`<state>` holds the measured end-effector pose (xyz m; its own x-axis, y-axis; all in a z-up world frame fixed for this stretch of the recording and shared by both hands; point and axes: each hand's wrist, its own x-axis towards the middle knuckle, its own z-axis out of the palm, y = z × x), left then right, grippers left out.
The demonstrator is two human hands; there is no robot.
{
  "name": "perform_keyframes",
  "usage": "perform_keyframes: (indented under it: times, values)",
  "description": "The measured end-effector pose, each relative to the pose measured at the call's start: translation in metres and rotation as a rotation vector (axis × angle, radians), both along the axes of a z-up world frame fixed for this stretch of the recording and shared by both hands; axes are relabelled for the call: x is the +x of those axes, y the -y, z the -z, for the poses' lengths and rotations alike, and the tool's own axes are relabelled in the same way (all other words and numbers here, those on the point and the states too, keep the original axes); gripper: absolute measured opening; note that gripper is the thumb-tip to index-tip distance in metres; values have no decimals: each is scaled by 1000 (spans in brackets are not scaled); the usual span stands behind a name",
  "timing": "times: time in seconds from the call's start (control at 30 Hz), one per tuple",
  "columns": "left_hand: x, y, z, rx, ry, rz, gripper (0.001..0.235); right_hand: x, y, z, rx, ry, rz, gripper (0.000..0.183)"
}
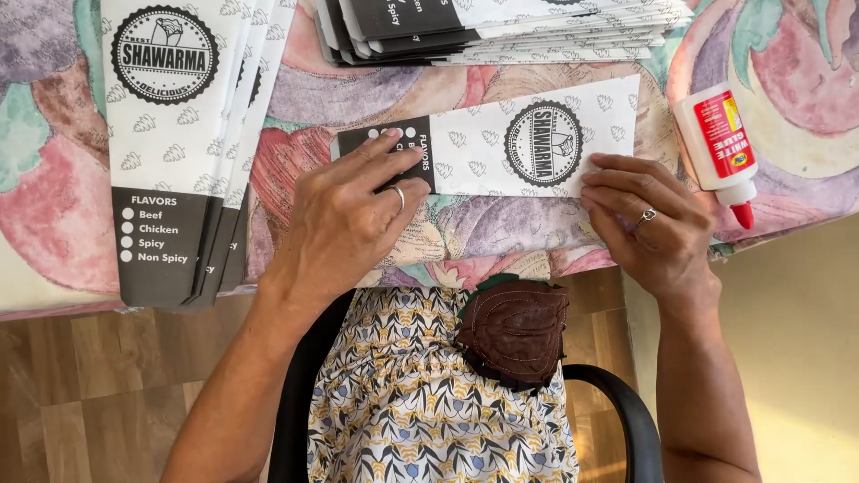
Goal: The person repeatedly applies glue to the edge of a printed paper wrapper, folds it over, and presses it flat to form a sealed wrapper. They handle multiple wrappers one at a time, stacking completed units on the table.
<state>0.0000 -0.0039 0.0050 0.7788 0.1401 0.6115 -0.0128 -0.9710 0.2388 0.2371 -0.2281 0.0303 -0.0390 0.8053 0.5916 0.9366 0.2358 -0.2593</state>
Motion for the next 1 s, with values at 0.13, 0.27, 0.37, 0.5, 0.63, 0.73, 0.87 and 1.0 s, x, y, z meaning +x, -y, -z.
perform_keyframes:
  times: [0.13,0.27,0.37,0.5,0.63,0.73,0.87,1.0]
  values:
    - [-2,1,-6,-4,3,5,13,5,-2,1,-13,-14,5,8]
    - [-6,4,-15,-7,-23,50,11,12,-24,6,-98,37,-6,4]
    - [-9,7,-18,-11,-79,63,19,1,-54,-2,-239,81,-28,33]
    - [-20,6,-15,-174,-126,95,25,4,-55,-13,-674,26,126,79]
    - [-19,11,-12,-254,-91,49,22,15,-33,-5,-625,106,185,79]
    - [4,27,-11,-177,-122,-157,22,13,-34,-7,-607,102,193,81]
    - [62,60,-13,-46,-271,-244,30,9,-38,-10,-671,101,217,85]
    - [81,67,-5,-145,-626,-385,70,15,-31,2,-652,145,267,83]
